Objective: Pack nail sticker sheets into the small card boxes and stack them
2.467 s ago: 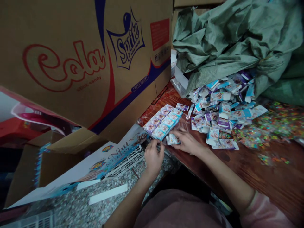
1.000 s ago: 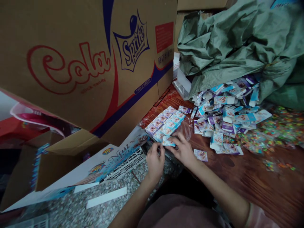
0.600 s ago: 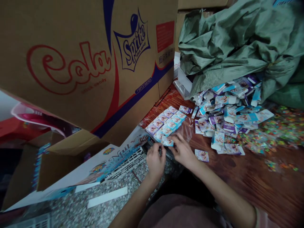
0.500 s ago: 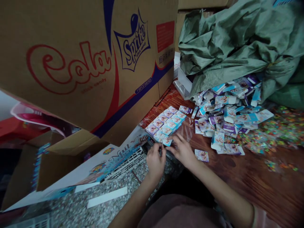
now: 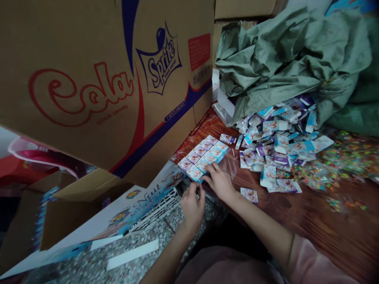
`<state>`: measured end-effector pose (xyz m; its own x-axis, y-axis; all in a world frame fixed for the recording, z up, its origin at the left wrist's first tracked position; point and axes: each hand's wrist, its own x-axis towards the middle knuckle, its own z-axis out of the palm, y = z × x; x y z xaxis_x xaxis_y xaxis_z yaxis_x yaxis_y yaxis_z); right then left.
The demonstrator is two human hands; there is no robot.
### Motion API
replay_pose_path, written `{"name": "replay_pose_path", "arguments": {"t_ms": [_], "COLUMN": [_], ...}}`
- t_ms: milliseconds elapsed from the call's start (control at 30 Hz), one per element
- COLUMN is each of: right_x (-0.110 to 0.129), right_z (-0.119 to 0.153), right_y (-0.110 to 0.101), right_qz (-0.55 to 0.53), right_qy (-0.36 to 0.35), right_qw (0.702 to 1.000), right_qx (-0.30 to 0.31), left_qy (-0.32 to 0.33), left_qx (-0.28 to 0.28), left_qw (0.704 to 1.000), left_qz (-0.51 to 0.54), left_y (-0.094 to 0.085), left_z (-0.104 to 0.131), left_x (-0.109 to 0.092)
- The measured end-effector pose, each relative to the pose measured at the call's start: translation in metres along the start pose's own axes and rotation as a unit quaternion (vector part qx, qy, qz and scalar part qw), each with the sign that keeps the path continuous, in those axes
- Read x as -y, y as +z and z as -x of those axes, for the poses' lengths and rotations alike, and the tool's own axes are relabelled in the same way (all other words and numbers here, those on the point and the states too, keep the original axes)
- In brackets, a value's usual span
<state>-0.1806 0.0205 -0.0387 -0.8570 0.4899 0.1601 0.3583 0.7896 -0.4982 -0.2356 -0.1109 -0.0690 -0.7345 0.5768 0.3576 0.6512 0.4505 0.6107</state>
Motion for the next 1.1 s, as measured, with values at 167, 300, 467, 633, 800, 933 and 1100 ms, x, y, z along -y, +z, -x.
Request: {"name": "replay_pose_path", "arguments": {"t_ms": [167,300,467,633,800,933,1100], "right_x": [-0.019,-0.054,-0.072,-0.071,-0.052,-0.03,-0.025], "right_z": [-0.013,-0.042,-0.07,-0.063,-0.049,-0.028,0.045], "right_y": [-0.024,-0.046,-0.041,-0.041,-0.07,-0.106,-0.163], "right_qz": [-0.012,0.037,0.055,0.044,0.023,0.016,0.012], "right_qy": [-0.051,0.109,0.197,0.175,0.111,0.085,0.059], "right_qw": [0.999,0.989,0.979,0.983,0.992,0.992,0.986], "right_qx": [-0.01,-0.092,0.01,-0.022,-0.059,-0.096,-0.156], "left_qy": [-0.027,-0.116,-0.164,-0.138,-0.162,-0.2,-0.253], "left_qx": [-0.015,-0.036,-0.039,-0.046,-0.027,0.028,0.097], "left_qw": [1.0,0.993,0.985,0.977,0.937,0.906,0.879], "left_qz": [0.005,-0.005,0.042,0.157,0.308,0.373,0.391], "left_y": [-0.004,0.004,0.018,0.011,-0.023,-0.066,-0.1], "left_z": [-0.002,-0.009,-0.021,-0.029,-0.045,-0.055,-0.04], "left_x": [-0.001,-0.006,-0.001,0.007,0.006,-0.013,-0.06]}}
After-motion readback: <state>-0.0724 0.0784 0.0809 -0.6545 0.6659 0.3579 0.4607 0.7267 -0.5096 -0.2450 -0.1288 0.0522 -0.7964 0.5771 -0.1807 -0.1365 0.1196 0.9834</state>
